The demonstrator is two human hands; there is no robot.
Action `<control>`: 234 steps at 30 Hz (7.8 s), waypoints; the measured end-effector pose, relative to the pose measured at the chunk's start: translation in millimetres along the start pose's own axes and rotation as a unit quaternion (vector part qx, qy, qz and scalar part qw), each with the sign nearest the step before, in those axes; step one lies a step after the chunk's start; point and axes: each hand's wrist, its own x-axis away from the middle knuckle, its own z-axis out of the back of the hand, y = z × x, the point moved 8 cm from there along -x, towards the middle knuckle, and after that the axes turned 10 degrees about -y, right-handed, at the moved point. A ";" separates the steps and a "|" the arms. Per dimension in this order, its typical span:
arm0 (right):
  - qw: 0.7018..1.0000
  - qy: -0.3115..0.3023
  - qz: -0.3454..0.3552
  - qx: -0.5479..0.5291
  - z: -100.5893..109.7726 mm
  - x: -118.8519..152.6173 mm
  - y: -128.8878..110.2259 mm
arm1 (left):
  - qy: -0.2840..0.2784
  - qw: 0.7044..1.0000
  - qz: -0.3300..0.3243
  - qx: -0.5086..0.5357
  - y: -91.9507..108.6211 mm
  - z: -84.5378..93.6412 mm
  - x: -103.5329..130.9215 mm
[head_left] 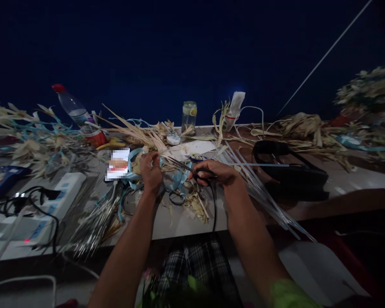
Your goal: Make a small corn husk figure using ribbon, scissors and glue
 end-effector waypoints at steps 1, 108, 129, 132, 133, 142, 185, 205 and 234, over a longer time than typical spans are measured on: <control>1.000 0.002 -0.002 -0.003 0.0 -0.2 0.1 | 0.001 1.000 -0.003 0.003 0.5 0.0 0.1; 0.835 0.435 -0.061 0.331 37.6 -10.4 -2.3 | -0.068 0.903 0.211 0.367 -16.7 -32.0 9.0; 0.854 0.410 0.008 0.321 1.6 -28.1 -14.1 | -0.041 0.910 0.230 0.343 -20.9 -27.3 7.7; 0.861 0.397 0.014 0.319 -3.0 -31.9 -12.1 | -0.042 0.907 0.226 0.353 -22.9 -28.2 7.2; 0.861 0.397 0.020 0.316 -3.2 -32.1 -12.1 | -0.045 0.907 0.224 0.355 -23.3 -28.8 7.2; 0.835 0.448 0.003 0.320 10.1 -26.2 -9.4 | -0.044 0.907 0.225 0.354 -25.8 -30.9 9.9; 0.776 0.400 -0.207 0.442 16.2 -25.2 6.8 | -0.083 0.860 0.251 0.436 -18.8 -43.0 13.3; 0.723 0.392 -0.252 0.510 -2.5 -22.9 -8.4 | -0.100 0.828 0.260 0.486 -18.0 -50.4 16.5; 0.772 0.529 0.036 0.349 28.6 0.9 -22.2 | -0.122 0.811 0.289 0.494 -12.7 -50.5 19.9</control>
